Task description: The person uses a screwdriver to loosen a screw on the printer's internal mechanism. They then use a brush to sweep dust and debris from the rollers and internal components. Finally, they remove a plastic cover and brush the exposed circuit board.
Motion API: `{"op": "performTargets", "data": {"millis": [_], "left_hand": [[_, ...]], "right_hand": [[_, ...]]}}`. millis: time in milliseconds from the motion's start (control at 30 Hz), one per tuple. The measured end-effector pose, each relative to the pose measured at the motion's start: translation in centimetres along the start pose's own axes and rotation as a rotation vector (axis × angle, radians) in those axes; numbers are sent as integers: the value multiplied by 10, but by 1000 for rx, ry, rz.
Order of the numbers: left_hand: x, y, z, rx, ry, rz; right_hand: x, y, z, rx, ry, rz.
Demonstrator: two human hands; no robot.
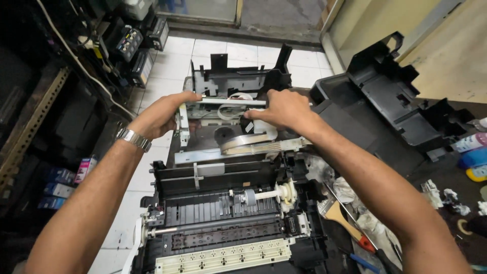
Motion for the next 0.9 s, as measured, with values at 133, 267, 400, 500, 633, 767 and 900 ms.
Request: {"op": "performTargets", "data": {"millis": [133, 267, 400, 500, 633, 767, 900], "left_hand": [[3, -7, -1, -10, 9, 6], [8, 3, -6, -19, 0, 1], [13, 2, -12, -5, 22, 9], [7, -10, -7, 0, 31, 4], [5, -20, 0, 5, 22, 16], [9, -15, -3, -10, 12, 12], [10, -20, 0, -11, -10, 36]], "right_hand": [[-4, 2, 0, 36, -10, 4], [9, -13, -15, 39, -37, -22], [14, -17, -43, 97, 31, 16], [18, -20, -73, 137, 26, 20], [8, -12, -74, 165, -5, 14], [5, -10, -69, 127, -22, 4], [11, -22, -77, 123, -4, -59]]}}
Point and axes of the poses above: each hand's wrist, its own y-axis away from the middle knuckle, its own x-axis out of the palm, z = x × y, the point moved 8 cm from there along -y, towards the middle knuckle, and after that the axes turned 3 degrees about -z, right-handed, at the moved point
